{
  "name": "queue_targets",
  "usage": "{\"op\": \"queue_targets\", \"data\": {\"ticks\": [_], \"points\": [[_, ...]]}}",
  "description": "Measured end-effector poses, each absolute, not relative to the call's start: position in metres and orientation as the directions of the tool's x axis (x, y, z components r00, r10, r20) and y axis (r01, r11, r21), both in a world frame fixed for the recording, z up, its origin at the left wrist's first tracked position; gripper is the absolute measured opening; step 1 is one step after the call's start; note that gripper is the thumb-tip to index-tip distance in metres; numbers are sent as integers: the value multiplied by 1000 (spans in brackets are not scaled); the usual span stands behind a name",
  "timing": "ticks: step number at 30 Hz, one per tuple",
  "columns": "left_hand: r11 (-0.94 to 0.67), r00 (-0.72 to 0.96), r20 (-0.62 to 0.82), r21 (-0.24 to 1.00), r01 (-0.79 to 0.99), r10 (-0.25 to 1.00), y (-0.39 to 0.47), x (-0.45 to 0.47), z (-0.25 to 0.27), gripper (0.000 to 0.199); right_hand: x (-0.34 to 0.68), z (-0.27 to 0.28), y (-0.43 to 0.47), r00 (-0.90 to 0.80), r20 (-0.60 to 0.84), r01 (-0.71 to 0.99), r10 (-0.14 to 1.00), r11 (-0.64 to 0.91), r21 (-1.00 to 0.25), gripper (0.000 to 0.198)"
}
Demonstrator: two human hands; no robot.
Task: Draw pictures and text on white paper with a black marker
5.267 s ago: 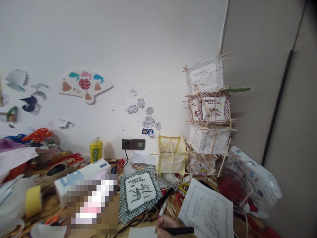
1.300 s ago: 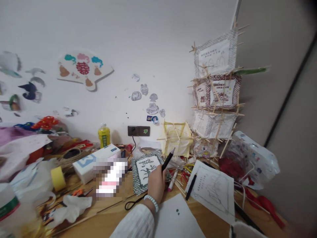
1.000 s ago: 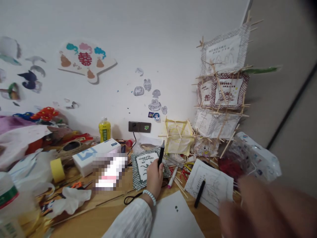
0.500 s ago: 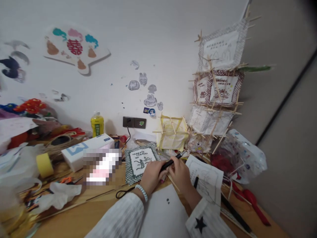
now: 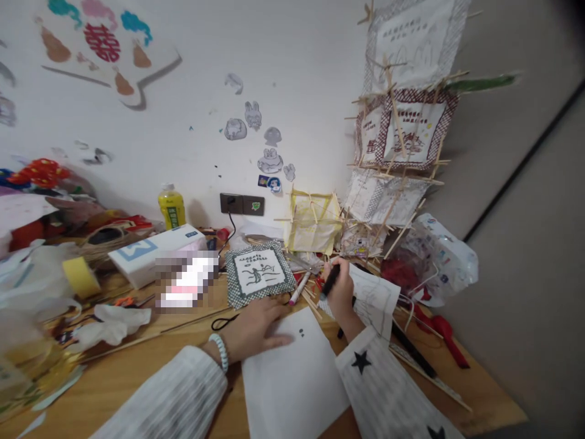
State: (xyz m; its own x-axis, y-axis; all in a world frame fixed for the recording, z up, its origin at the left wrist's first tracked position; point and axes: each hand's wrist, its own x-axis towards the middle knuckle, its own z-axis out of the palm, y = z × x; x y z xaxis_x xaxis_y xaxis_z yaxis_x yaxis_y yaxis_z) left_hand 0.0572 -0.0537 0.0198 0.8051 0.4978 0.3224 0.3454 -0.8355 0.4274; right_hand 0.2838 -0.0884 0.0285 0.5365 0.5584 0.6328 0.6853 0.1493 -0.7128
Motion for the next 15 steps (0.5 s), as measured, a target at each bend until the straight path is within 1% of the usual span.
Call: {"op": "queue_targets", "data": {"ticks": [1,2,5,7,9,12,15], "points": [[-831,821,291,439,341,491,-55,56,18,49,282,28,-89,529,611,655,589,174,-735,23],[-821,825,266,450,352,499,-56,55,17,49,280,28,-89,513,595,627,619,204,-752,23],[-774,811,203,491,401,549,-54,55,13,31,270,30,-92,452,575,525,682,318,-789,24],[-742,802,178,530,411,571,-52,55,12,26,263,33,-95,432,564,463,704,364,-808,24],[-699,777,176,584,412,605,-51,55,13,23,260,35,-96,429,561,439,708,379,-814,23],[-592,675,206,694,409,708,-50,55,17,19,262,37,-94,420,529,375,737,390,-841,24],[-456,517,238,819,348,822,-46,55,17,24,272,36,-91,372,433,253,821,359,-898,26]]}}
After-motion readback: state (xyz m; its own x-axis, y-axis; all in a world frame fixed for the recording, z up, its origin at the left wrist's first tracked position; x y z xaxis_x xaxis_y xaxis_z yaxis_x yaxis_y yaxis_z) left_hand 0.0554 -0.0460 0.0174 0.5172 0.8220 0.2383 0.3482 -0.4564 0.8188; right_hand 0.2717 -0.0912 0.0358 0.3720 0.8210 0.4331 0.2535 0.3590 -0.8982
